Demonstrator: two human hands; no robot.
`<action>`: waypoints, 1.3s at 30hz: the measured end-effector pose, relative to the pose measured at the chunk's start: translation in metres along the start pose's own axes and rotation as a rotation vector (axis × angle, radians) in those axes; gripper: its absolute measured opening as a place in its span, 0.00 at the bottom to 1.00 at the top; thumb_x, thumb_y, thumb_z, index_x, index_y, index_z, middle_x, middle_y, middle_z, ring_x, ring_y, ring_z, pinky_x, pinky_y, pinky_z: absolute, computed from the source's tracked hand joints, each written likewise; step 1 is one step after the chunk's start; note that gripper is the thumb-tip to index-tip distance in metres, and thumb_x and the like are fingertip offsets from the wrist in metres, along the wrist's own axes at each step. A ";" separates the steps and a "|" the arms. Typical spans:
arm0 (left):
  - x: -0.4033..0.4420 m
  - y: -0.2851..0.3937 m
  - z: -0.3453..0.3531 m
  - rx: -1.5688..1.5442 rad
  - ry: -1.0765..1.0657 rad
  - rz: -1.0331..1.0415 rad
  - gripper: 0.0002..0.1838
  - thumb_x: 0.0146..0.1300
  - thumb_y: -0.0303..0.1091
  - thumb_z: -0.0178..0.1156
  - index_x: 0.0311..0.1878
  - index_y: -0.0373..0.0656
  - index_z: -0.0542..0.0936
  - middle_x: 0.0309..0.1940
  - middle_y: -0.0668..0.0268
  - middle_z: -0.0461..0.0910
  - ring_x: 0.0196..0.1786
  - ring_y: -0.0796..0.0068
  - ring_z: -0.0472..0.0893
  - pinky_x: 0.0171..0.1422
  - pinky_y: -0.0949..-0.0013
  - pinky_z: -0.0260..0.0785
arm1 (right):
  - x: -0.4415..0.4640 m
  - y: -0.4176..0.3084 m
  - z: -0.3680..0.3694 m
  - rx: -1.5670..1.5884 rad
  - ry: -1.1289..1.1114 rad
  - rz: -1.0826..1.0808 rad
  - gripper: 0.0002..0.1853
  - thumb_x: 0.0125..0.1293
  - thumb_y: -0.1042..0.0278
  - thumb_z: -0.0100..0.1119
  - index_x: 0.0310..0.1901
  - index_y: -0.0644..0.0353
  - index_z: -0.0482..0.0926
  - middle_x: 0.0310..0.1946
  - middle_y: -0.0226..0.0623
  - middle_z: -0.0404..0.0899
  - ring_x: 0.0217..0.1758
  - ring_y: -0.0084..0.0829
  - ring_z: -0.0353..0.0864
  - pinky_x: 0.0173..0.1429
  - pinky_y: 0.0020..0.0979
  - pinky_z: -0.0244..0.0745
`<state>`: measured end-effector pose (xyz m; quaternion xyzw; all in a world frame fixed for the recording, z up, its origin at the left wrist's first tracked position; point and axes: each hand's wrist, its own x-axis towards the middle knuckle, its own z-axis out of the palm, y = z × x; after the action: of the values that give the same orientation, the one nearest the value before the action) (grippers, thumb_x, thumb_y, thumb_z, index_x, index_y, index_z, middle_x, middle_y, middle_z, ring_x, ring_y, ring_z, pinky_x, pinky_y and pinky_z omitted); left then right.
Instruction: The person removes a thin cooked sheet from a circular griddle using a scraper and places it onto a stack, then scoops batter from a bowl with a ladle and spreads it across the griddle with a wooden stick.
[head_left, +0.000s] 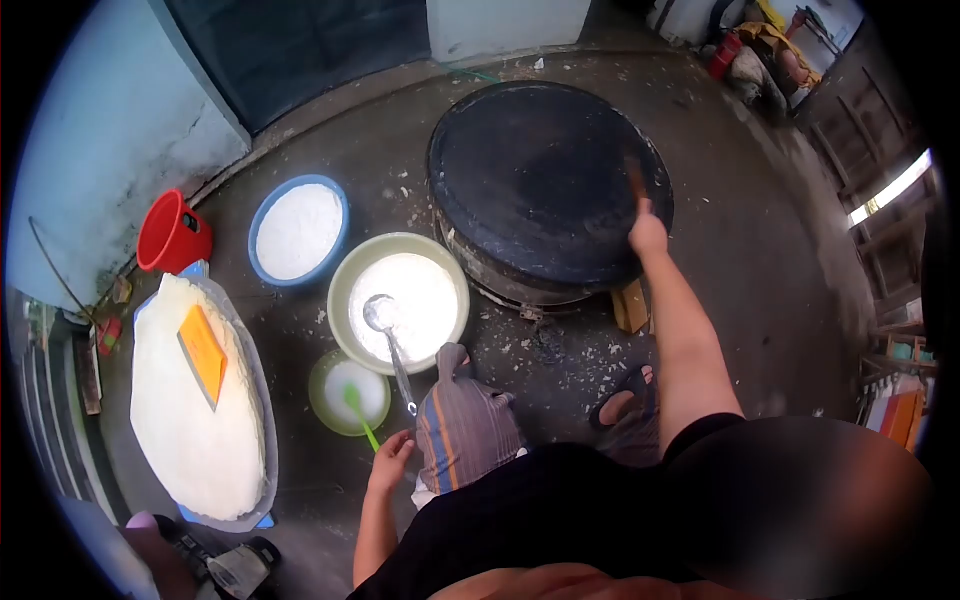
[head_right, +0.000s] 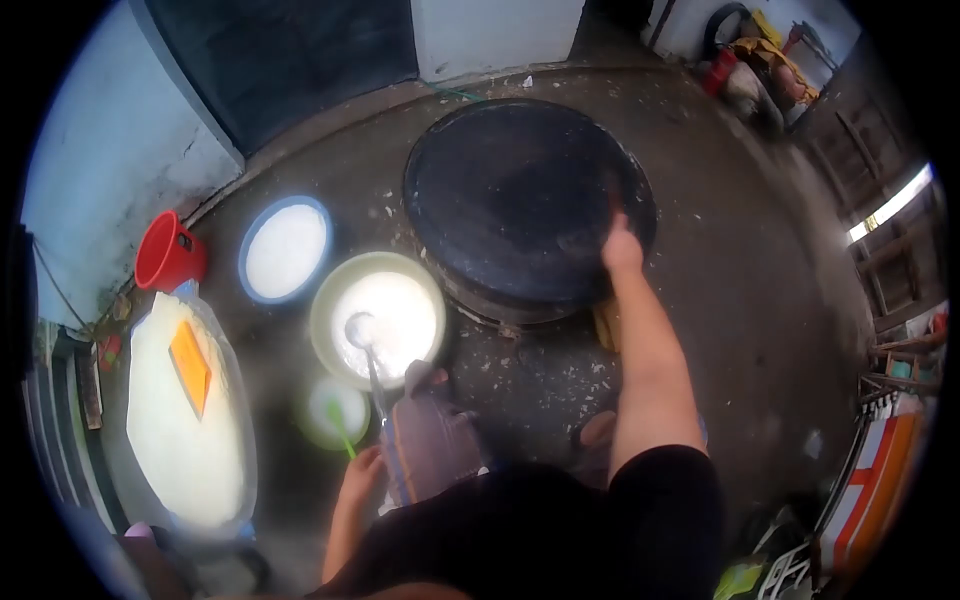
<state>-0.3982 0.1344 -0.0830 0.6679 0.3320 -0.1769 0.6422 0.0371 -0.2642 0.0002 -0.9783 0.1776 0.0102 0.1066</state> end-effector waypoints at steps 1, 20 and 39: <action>0.006 -0.004 0.000 -0.002 0.000 0.004 0.20 0.60 0.34 0.55 0.53 0.34 0.70 0.45 0.61 0.75 0.47 0.76 0.73 0.51 0.75 0.64 | -0.010 -0.006 -0.008 -0.162 -0.097 -0.284 0.22 0.62 0.71 0.35 0.59 0.63 0.56 0.45 0.58 0.72 0.49 0.51 0.73 0.52 0.43 0.68; 0.013 -0.012 0.003 -0.067 -0.024 -0.015 0.18 0.61 0.33 0.53 0.52 0.34 0.70 0.42 0.65 0.76 0.43 0.79 0.74 0.46 0.77 0.66 | -0.063 0.088 0.033 0.656 0.109 0.380 0.26 0.56 0.74 0.42 0.60 0.54 0.59 0.27 0.44 0.76 0.27 0.40 0.77 0.32 0.36 0.70; 0.009 0.001 0.016 -0.153 0.152 0.101 0.20 0.59 0.31 0.55 0.54 0.34 0.68 0.45 0.60 0.75 0.49 0.75 0.73 0.51 0.76 0.66 | -0.174 -0.059 0.043 0.611 -0.152 -0.470 0.30 0.56 0.82 0.41 0.61 0.45 0.62 0.23 0.40 0.73 0.25 0.35 0.73 0.37 0.28 0.70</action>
<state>-0.3878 0.1209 -0.0898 0.6444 0.3581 -0.0673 0.6722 -0.1048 -0.1406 -0.0201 -0.9119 -0.0646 0.0046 0.4053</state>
